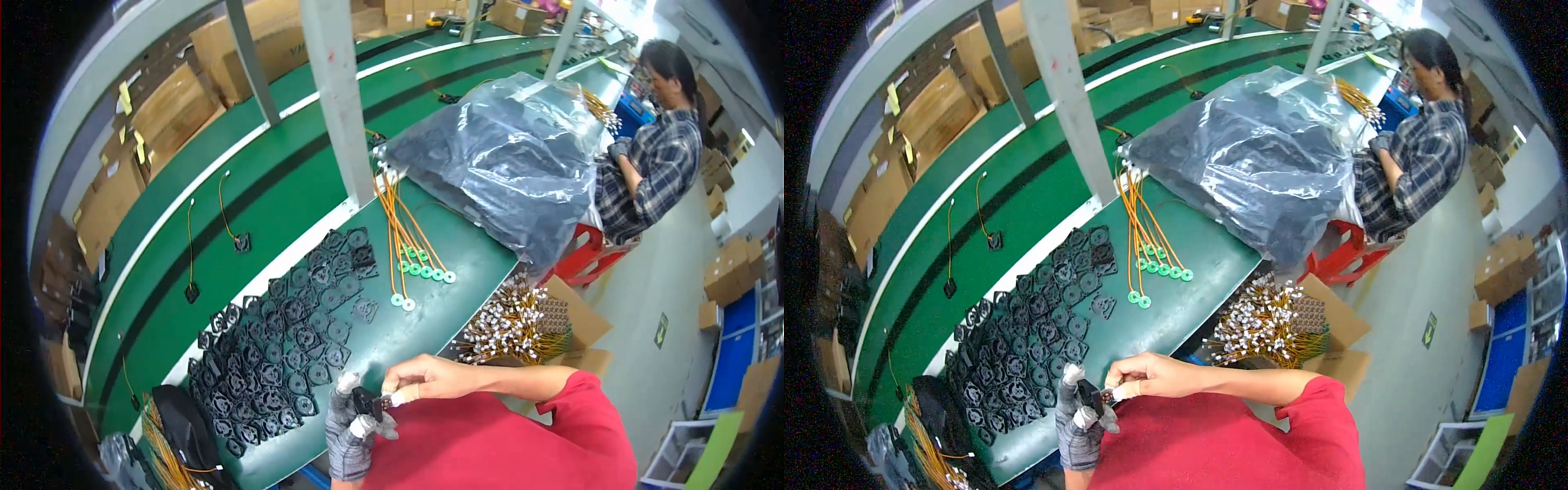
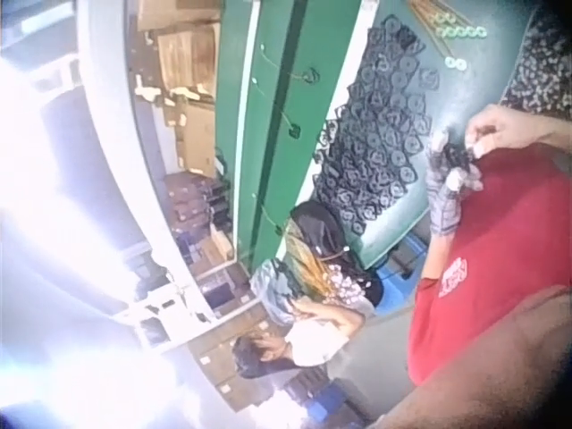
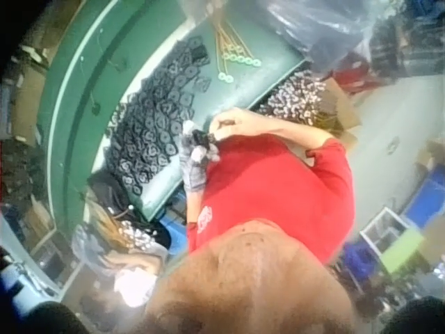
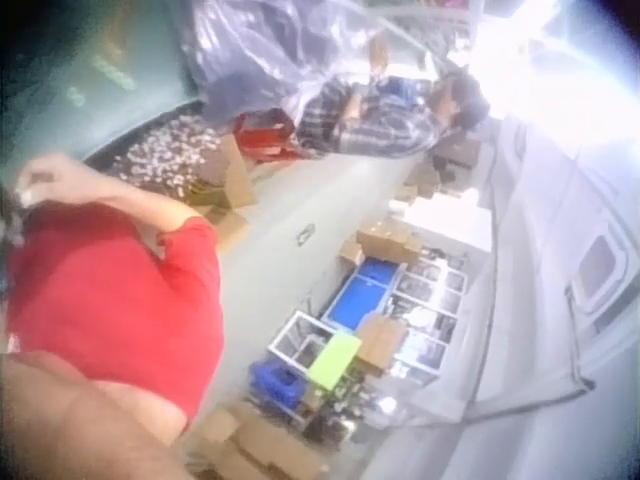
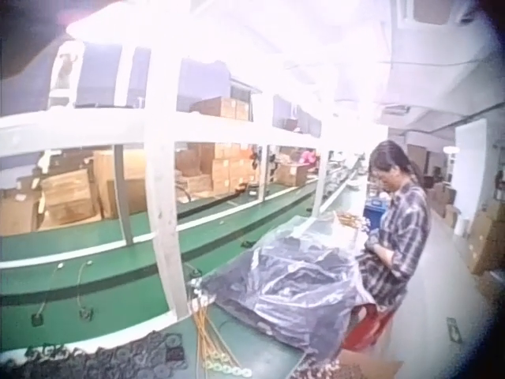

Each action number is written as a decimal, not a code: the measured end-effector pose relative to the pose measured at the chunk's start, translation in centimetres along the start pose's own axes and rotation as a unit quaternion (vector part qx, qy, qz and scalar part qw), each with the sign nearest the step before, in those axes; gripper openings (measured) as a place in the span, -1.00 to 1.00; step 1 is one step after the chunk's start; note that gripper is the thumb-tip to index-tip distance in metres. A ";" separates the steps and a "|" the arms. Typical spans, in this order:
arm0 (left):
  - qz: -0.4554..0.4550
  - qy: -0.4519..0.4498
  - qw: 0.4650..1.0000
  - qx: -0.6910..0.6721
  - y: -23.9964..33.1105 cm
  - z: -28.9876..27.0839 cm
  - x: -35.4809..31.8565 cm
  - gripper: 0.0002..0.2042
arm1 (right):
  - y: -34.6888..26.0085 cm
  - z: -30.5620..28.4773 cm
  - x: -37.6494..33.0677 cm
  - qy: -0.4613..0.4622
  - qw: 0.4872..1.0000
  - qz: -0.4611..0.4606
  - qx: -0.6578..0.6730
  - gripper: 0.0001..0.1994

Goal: The person assembles small cooling fans by hand, attaching internal wiring to the plastic housing of each fan.

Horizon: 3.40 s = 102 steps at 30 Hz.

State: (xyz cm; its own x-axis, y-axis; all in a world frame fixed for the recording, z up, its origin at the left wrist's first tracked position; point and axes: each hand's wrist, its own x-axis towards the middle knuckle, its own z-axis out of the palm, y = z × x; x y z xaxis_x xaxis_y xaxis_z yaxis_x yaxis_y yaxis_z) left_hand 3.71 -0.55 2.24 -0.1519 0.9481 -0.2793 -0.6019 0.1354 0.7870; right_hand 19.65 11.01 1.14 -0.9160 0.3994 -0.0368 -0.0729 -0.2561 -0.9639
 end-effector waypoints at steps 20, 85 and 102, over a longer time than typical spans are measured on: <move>0.086 -0.055 0.976 0.190 -1.3 7.1 -4.8 -0.43 | -0.4 1.3 -7.1 0.019 0.996 -0.060 -0.057 -0.84; -0.079 -0.007 0.996 -0.049 -1.8 -4.6 1.7 -0.72 | 6.2 4.6 1.1 0.127 0.980 0.130 0.078 -0.83; -0.117 -0.050 0.991 -0.040 -2.1 -6.5 3.1 -0.66 | 7.3 6.0 1.5 0.206 0.970 0.098 0.086 -0.83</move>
State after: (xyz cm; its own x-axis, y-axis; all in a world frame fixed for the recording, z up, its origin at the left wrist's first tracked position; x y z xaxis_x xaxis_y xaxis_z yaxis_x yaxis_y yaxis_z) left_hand -0.57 0.26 -3.90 0.0763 0.9177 -0.3899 -0.6716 0.3363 0.6602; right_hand 15.37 4.45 -4.35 -0.6864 0.6372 -0.3505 -0.0113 -0.4912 -0.8710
